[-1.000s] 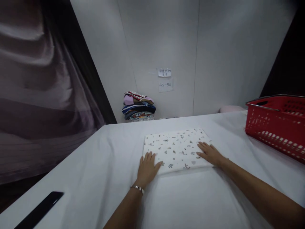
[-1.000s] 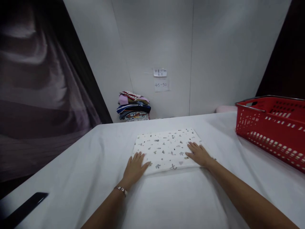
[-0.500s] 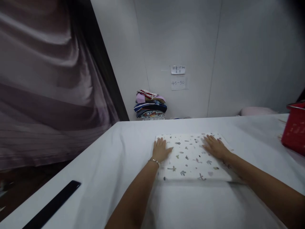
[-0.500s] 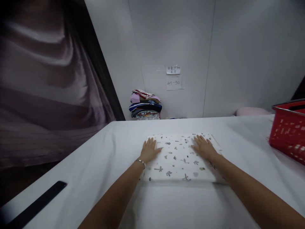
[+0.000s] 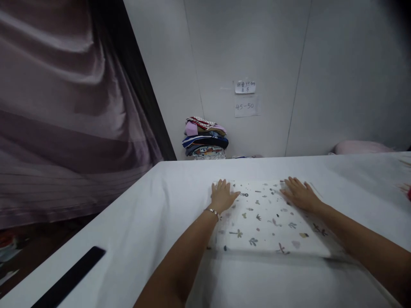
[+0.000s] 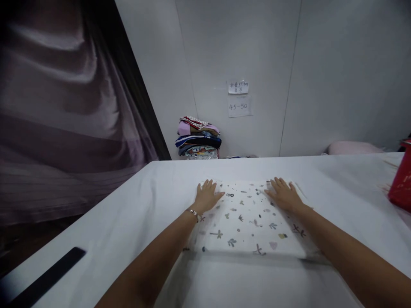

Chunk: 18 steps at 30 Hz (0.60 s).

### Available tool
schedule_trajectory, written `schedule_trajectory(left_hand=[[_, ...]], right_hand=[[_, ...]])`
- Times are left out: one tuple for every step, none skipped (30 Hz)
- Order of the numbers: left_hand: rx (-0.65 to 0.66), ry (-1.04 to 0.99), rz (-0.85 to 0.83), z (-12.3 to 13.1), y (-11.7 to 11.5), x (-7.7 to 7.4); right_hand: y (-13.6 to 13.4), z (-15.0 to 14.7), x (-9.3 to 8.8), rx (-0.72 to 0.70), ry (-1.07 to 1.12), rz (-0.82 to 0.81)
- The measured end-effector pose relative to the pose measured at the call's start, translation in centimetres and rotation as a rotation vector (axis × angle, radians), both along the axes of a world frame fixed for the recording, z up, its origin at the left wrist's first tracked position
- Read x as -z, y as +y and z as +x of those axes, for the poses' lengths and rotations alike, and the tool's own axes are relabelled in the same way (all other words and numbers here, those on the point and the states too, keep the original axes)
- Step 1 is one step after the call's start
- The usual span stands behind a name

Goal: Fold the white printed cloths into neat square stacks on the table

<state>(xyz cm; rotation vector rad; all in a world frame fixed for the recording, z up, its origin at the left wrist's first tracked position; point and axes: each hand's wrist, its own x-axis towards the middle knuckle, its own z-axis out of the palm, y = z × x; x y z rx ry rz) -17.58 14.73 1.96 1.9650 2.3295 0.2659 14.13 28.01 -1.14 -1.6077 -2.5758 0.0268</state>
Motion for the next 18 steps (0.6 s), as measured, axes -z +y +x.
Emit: schedule_trajectory(left_hand=[[0.019, 0.007, 0.007, -0.1, 0.5, 0.2], [0.021, 0.008, -0.001, -0.3, 1.0, 0.5], [0.004, 0.008, -0.012, -0.5, 1.3, 1.0], [-0.022, 0.008, -0.023, -0.7, 1.5, 1.5], [-0.044, 0.013, -0.029, -0.9, 1.6, 2.0], [-0.054, 0.023, -0.024, -1.1, 1.6, 2.5], [-0.055, 0.036, -0.013, -1.2, 1.6, 2.8], [-0.052, 0.045, -0.007, -1.3, 1.6, 3.0], [-0.048, 0.05, -0.004, -1.3, 1.6, 3.1], [-0.046, 0.052, -0.002, -1.3, 1.5, 3.1], [-0.047, 0.053, 0.001, -1.3, 1.5, 3.1], [-0.049, 0.053, 0.003, -1.2, 1.5, 3.0], [-0.051, 0.055, 0.006, -1.2, 1.5, 2.9], [-0.053, 0.06, 0.012, -1.2, 1.5, 2.9], [-0.055, 0.065, 0.018, -1.1, 1.5, 2.8], [-0.057, 0.07, 0.024, -1.1, 1.5, 2.8], [-0.058, 0.074, 0.031, -1.1, 1.5, 2.9], [-0.06, 0.077, 0.037, -1.2, 1.6, 2.9]], right_hand=[[0.4, -0.4, 0.1, -0.018, 0.012, -0.016], [0.8, -0.5, 0.3, -0.022, 0.022, -0.04], [1.2, -0.5, 0.6, -0.012, 0.028, -0.059], [1.6, -0.3, 1.0, 0.009, 0.03, -0.073], [1.9, 0.0, 1.5, 0.03, 0.031, -0.082], [2.2, 0.4, 1.8, 0.044, 0.03, -0.086], [2.4, 0.6, 2.1, 0.048, 0.029, -0.085], [2.6, 0.9, 2.3, 0.048, 0.026, -0.083], [2.6, 0.9, 2.4, 0.048, 0.025, -0.08], [2.6, 0.9, 2.4, 0.047, 0.025, -0.076], [2.6, 0.8, 2.3, 0.047, 0.026, -0.072], [2.6, 0.6, 2.2, 0.047, 0.027, -0.07], [2.5, 0.5, 2.1, 0.044, 0.029, -0.073], [2.4, 0.5, 2.0, 0.039, 0.032, -0.079], [2.2, 0.6, 1.8, 0.032, 0.034, -0.085], [2.1, 0.8, 1.8, 0.025, 0.034, -0.086], [1.8, 1.4, 1.8, 0.025, 0.032, -0.081], [1.6, 2.1, 1.8, 0.034, 0.031, -0.077]])
